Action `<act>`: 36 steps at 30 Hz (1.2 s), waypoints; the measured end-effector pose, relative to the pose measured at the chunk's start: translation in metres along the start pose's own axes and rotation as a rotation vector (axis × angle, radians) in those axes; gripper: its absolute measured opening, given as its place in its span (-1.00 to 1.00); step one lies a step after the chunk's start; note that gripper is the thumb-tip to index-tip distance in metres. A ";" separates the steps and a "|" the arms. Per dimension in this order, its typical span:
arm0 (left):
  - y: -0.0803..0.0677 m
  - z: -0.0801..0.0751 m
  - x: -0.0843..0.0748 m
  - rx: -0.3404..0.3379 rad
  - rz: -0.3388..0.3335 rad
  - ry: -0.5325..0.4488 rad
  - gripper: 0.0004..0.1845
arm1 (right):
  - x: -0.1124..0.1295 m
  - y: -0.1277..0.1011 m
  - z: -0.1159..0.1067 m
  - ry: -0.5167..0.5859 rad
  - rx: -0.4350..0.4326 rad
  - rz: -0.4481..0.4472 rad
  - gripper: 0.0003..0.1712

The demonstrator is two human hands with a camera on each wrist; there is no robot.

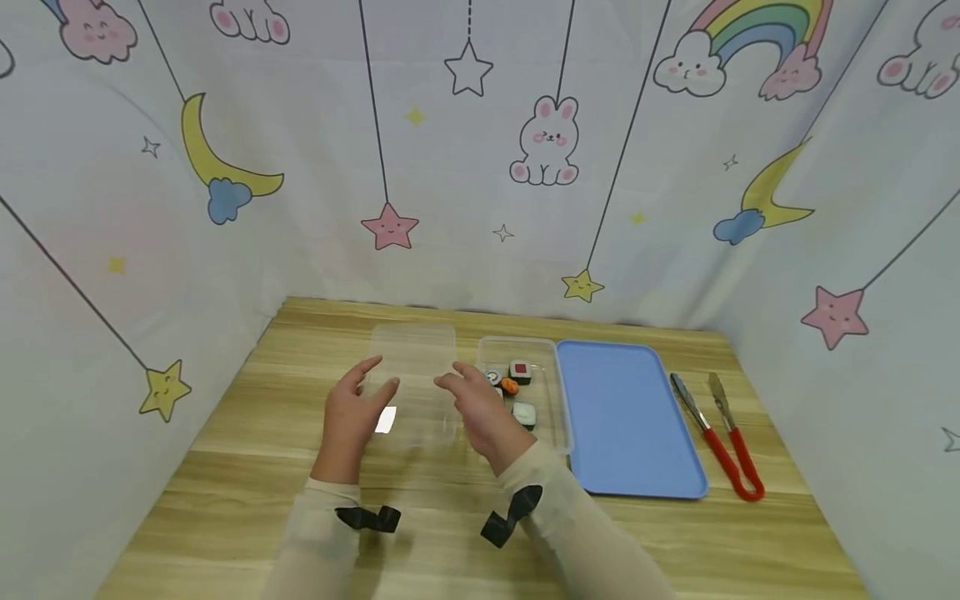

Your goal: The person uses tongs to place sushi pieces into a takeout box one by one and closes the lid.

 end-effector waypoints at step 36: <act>-0.003 0.058 -0.094 0.069 0.250 -0.419 -0.20 | 0.052 -0.024 -0.085 -0.184 -0.331 -0.284 -0.18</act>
Point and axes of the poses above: each hand's wrist, its own y-axis towards the middle knuckle, its own z-axis out of the palm, x = y × z, the point moved 7 cm from there along y, towards the middle knuckle, and after that the axes turned 2 degrees about x, right-handed, at the moved point
